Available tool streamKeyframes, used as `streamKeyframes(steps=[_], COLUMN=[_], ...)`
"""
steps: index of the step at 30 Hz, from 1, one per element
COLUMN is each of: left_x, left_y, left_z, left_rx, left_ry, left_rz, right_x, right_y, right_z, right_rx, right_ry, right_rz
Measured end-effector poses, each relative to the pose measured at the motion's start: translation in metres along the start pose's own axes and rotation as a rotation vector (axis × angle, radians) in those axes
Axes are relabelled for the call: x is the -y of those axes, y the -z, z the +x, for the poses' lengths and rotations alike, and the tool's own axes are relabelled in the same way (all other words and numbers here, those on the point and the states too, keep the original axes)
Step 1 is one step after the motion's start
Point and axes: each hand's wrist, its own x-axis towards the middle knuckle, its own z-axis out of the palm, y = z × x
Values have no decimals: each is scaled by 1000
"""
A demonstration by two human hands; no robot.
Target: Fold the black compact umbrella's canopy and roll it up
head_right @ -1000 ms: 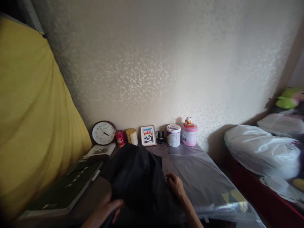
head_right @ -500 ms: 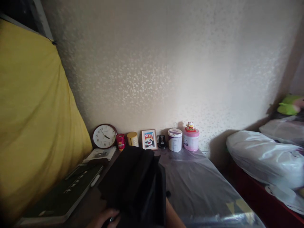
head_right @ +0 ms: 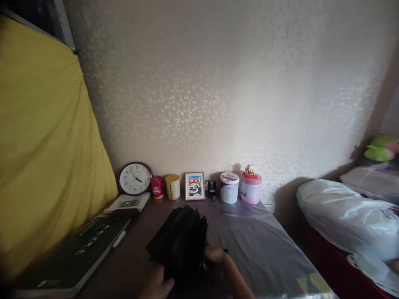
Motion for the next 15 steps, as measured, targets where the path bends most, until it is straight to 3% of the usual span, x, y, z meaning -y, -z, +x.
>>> streamKeyframes(steps=[5, 8, 11, 15], left_x=[-2, 0, 5, 12], left_y=[-10, -10, -5, -3], left_z=[1, -4, -10, -17], left_rx=[-8, 12, 77, 159], left_ry=[-28, -81, -122, -5], left_rz=[168, 217, 81, -139], right_x=[0, -6, -19, -38], right_y=[14, 33, 51, 67], right_z=[-20, -37, -52, -65], right_rx=[220, 214, 194, 97], right_ry=[-99, -89, -103, -242], right_rz=[90, 80, 23, -23])
